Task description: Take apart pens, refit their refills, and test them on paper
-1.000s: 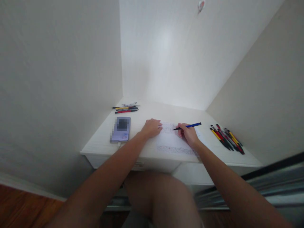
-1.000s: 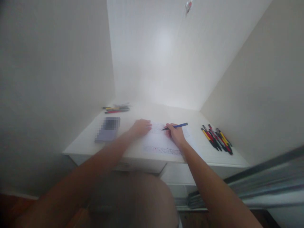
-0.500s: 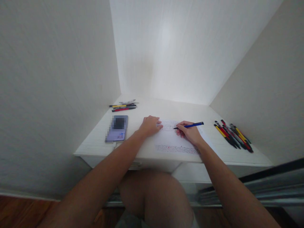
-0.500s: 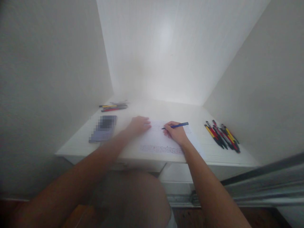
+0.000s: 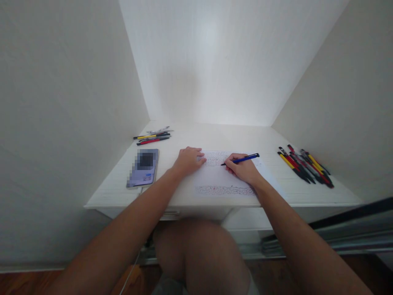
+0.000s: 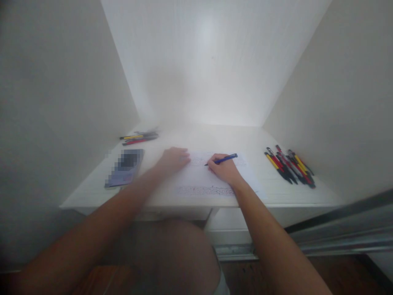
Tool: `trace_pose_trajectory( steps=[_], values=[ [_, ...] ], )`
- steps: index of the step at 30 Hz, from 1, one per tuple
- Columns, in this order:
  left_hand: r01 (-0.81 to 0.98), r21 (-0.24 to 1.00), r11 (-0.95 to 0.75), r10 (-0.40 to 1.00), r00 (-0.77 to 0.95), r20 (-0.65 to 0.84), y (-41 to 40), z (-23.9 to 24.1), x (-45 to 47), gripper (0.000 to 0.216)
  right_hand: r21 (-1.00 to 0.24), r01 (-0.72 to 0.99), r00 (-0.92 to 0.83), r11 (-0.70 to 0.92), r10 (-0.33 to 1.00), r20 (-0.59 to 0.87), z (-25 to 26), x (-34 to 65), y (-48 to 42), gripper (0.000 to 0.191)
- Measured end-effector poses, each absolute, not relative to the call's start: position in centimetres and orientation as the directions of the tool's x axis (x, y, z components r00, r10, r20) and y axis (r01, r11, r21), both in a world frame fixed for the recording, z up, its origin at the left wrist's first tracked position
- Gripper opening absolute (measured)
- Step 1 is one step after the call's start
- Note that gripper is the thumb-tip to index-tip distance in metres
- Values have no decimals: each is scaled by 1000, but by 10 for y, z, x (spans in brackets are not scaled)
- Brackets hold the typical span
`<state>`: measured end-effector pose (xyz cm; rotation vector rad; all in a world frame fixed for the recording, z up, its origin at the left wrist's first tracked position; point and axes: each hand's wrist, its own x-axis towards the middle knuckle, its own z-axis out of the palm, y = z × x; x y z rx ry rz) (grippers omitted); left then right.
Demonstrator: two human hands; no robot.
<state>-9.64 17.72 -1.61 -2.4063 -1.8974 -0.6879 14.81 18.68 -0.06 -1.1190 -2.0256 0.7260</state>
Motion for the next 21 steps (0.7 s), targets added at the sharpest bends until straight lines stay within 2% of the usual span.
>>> trace_pose_trajectory(
  steps=[11, 21],
  values=[
    [933, 233, -276, 925, 192, 328, 178, -18, -98, 35, -709, 496, -396, 502, 857, 329, 2, 147, 187, 27],
    [931, 245, -273, 923, 181, 339, 178, -20, -98, 34, -759, 464, -380, 458, 876, 296, -2, 148, 186, 25]
  ],
)
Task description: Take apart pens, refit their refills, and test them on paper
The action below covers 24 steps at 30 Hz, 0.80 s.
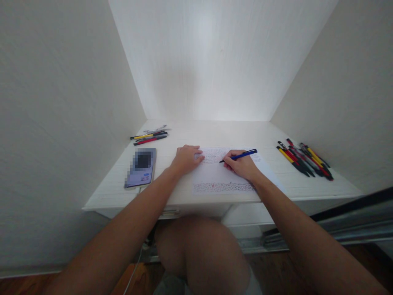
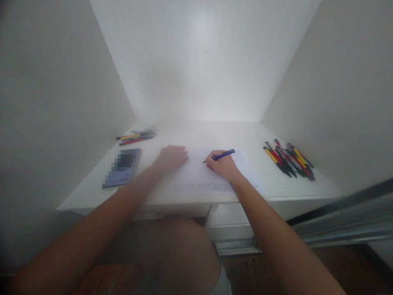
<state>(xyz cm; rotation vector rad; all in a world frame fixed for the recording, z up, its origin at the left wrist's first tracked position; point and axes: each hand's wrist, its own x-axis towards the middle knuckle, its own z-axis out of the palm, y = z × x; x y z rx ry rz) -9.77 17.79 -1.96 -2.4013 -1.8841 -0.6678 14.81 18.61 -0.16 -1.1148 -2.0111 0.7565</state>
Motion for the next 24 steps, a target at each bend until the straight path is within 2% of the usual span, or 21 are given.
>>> trace_pose_trajectory(
  steps=[14, 24],
  values=[
    [925, 261, -276, 916, 171, 363, 179, -22, -99, 33, -753, 484, -361, 447, 885, 294, -3, 149, 187, 24],
    [925, 256, -281, 925, 191, 327, 178, -17, -100, 36, -754, 495, -329, 432, 896, 298, -4, 150, 187, 23]
  ],
)
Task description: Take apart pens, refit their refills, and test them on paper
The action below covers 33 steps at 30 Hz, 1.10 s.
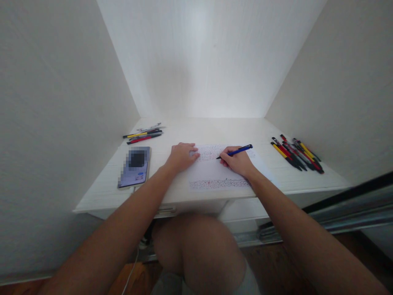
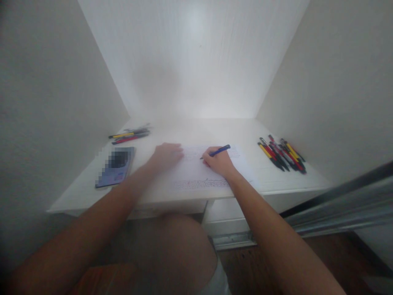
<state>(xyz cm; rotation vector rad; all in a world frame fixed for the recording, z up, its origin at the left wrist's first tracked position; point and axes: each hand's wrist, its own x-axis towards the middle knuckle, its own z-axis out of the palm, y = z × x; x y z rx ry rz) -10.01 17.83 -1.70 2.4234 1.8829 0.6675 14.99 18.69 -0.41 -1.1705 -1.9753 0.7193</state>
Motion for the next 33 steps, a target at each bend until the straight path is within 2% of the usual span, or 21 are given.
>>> trace_pose_trajectory(
  steps=[9, 18, 30, 33],
  values=[
    [909, 292, -299, 921, 194, 338, 178, -17, -101, 37, -723, 510, -360, 465, 879, 312, -5, 151, 189, 24],
    [911, 278, -306, 914, 200, 353, 179, -20, -102, 36, -719, 517, -326, 464, 884, 336, -5, 151, 188, 23],
    [913, 277, -299, 916, 194, 351, 182, -21, -101, 34, -746, 499, -328, 442, 893, 310, -9, 153, 192, 22],
    [906, 311, -286, 923, 174, 343, 183, -22, -101, 33, -805, 450, -243, 387, 920, 307, -9, 152, 192, 22]
  ],
)
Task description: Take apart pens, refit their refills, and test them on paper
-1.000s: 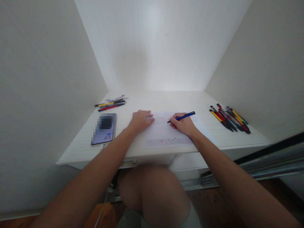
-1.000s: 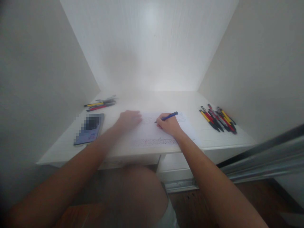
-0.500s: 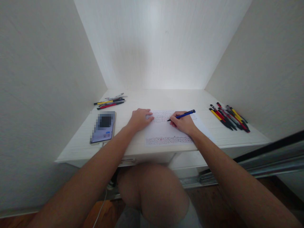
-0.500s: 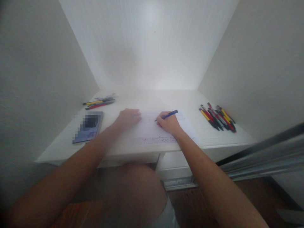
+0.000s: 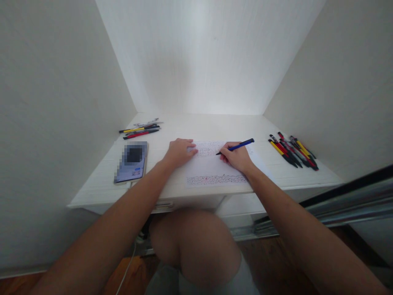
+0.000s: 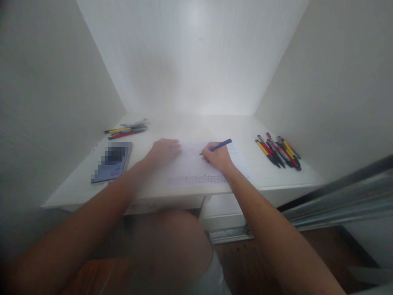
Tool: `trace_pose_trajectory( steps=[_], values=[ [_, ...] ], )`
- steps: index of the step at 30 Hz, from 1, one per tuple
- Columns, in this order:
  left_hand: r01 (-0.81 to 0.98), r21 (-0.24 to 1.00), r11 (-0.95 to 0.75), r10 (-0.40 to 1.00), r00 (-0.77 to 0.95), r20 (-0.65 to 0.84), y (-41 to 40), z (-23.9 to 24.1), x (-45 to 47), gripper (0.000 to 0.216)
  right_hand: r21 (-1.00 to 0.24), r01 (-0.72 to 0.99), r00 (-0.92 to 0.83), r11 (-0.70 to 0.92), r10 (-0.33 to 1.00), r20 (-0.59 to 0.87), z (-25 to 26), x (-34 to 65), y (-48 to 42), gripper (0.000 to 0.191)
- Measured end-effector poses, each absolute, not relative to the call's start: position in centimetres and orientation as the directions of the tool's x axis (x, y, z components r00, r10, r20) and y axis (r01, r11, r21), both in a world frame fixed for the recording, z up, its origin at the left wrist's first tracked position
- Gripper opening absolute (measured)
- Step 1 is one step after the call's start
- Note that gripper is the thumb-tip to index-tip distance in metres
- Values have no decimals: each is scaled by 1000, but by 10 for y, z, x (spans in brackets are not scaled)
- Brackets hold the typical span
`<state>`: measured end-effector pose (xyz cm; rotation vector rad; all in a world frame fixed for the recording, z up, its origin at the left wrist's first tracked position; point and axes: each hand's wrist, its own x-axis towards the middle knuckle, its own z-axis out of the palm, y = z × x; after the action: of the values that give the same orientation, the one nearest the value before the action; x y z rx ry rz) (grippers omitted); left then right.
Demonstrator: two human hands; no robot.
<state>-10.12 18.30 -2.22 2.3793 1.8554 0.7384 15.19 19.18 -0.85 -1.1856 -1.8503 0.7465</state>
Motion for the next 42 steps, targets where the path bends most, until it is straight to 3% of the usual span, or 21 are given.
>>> trace_pose_trajectory(
  steps=[3, 7, 13, 19, 26, 30, 35, 42],
  values=[
    [902, 338, -270, 929, 151, 339, 184, -23, -101, 33, -864, 333, -112, 379, 925, 363, -3, 154, 185, 22],
    [892, 355, -280, 928, 156, 339, 185, -23, -102, 32, -868, 267, -142, 419, 908, 394, 6, 169, 160, 18],
    [900, 323, -294, 931, 192, 310, 185, -21, -104, 36, -908, 354, -247, 224, 959, 141, 1, 201, 128, 47],
    [928, 268, -258, 946, 185, 267, 181, -15, -101, 37, -922, 287, -267, 259, 946, 183, 0, 205, 128, 29],
    [931, 288, -226, 951, 146, 273, 178, -11, -101, 38, -969, 211, 19, 131, 990, 138, -3, 269, 152, 29],
    [929, 297, -221, 954, 143, 263, 179, -10, -101, 37, -983, 144, -77, 110, 992, 100, -5, 284, 151, 34],
    [928, 307, -210, 956, 129, 264, 179, -10, -101, 37, -959, 213, -290, 188, 949, 122, -3, 286, 144, 34],
    [939, 278, -201, 951, 119, 285, 178, -11, -99, 39, -930, 315, -301, 187, 949, 88, -3, 290, 141, 29]
  ],
)
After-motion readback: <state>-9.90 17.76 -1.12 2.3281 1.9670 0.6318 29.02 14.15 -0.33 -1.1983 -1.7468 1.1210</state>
